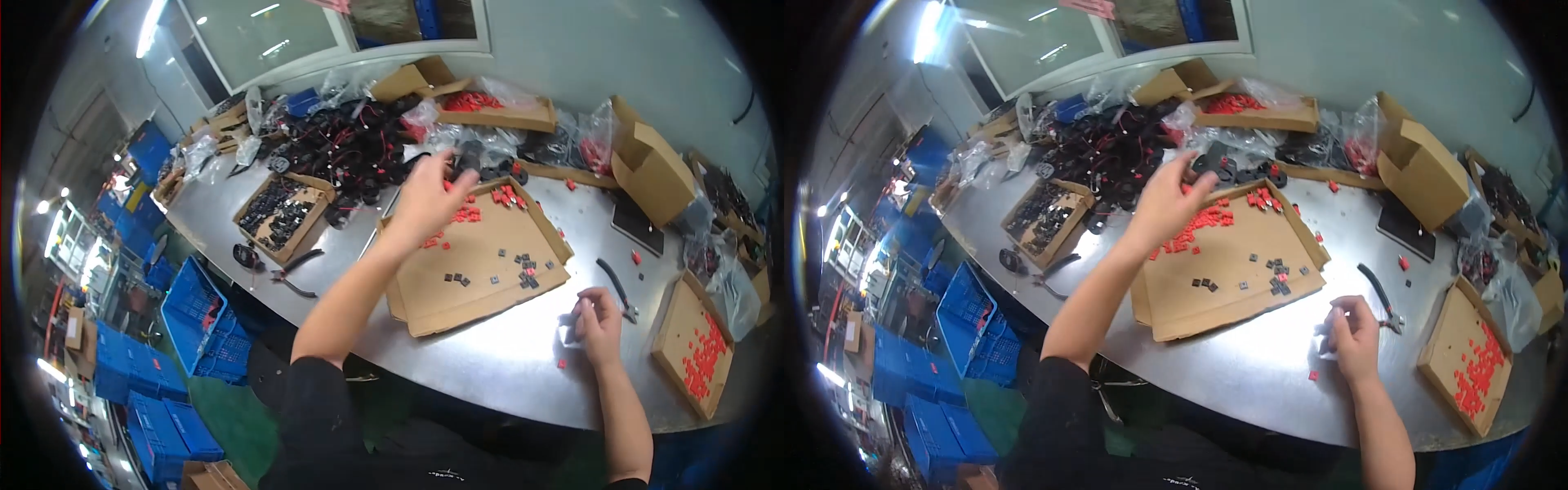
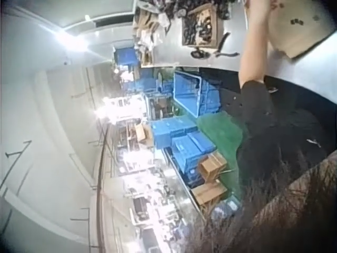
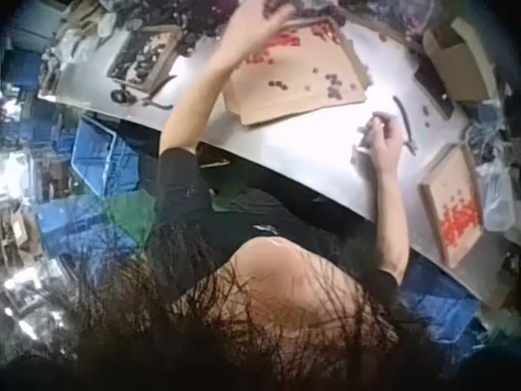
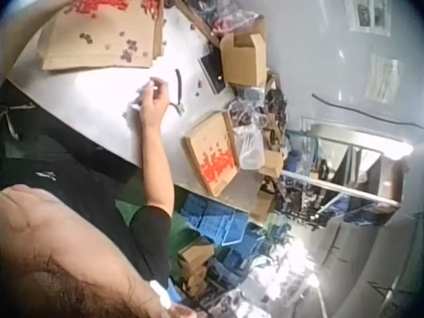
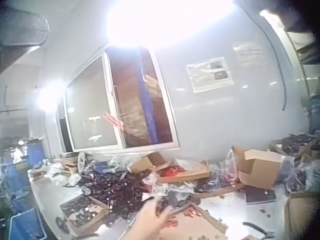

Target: Assembling components of a remote control device, including inserting buttons and using pliers for precision fitting at a manufacturing workstation.

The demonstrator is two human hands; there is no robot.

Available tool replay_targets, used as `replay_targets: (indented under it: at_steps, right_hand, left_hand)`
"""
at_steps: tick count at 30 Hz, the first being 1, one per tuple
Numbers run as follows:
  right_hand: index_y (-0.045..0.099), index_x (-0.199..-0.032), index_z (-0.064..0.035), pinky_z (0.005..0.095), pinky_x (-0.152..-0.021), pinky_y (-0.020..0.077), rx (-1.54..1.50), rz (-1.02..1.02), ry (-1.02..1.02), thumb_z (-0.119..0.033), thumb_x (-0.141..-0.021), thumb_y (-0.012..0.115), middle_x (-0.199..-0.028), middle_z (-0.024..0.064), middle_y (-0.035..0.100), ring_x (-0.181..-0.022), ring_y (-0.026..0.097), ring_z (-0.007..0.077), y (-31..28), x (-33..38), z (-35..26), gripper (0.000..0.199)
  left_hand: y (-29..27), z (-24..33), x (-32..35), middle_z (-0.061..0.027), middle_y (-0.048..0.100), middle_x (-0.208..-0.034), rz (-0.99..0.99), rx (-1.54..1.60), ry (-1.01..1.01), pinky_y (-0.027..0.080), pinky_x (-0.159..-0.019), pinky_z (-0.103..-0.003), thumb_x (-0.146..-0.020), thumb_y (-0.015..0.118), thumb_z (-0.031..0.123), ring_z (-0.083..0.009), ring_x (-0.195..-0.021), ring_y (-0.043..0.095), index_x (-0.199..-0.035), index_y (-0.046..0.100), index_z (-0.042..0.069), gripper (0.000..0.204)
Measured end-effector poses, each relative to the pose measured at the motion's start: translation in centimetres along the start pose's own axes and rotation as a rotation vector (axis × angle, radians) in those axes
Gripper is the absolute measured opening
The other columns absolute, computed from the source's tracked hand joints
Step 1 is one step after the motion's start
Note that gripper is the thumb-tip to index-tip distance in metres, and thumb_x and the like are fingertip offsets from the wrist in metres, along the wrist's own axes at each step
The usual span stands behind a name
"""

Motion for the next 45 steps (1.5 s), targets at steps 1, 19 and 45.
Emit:
replay_targets:
  at_steps: [1,19,45]
  right_hand:
    - [0.06,-0.111,-0.0035,0.0205,-0.05,0.0387,-0.015,-0.016,0.006,-0.011,-0.105,0.056,-0.084,0.0014,0.06,-0.054,0.047,0.0039,0.4,-0.1,0.1,0.01]
    - [0.065,-0.091,-0.0016,0.0211,-0.052,0.0426,0.086,0.002,0.067,-0.005,-0.093,0.064,-0.066,0.0009,0.064,-0.054,0.055,0.0046,-0.3,0.5,1.9,0.004]
    - [0.059,-0.093,-0.0031,0.0229,-0.047,0.0398,0.156,-0.073,-0.106,-0.008,-0.1,0.056,-0.067,-0.0014,0.055,-0.053,0.05,0.0061,0.8,-0.5,1.8,0.009]
  left_hand:
    - [-1.2,-2.3,-2.0,-0.0226,0.068,-0.106,0.146,-0.161,0.077,0.056,-0.084,-0.043,-0.092,0.073,0.039,-0.0338,-0.091,0.07,-0.136,0.058,-0.001,0.061]
    - [-15.8,-34.6,-14.3,-0.0172,0.076,-0.1,0.048,-0.649,-0.24,0.057,-0.086,-0.041,-0.084,0.081,0.036,-0.0313,-0.094,0.074,-0.112,0.075,0.004,0.043]
    - [-14.8,-28.1,-8.3,-0.0138,0.069,-0.121,0.325,0.461,-0.584,0.054,-0.088,-0.043,-0.083,0.08,0.032,-0.0302,-0.103,0.069,-0.134,0.055,-0.003,0.066]
Point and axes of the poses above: each hand's wrist, its own x-axis away from the middle knuckle, its own y-axis out of the palm, z = x × y, the point moved 6 cm from there along -x, towards the middle knuckle
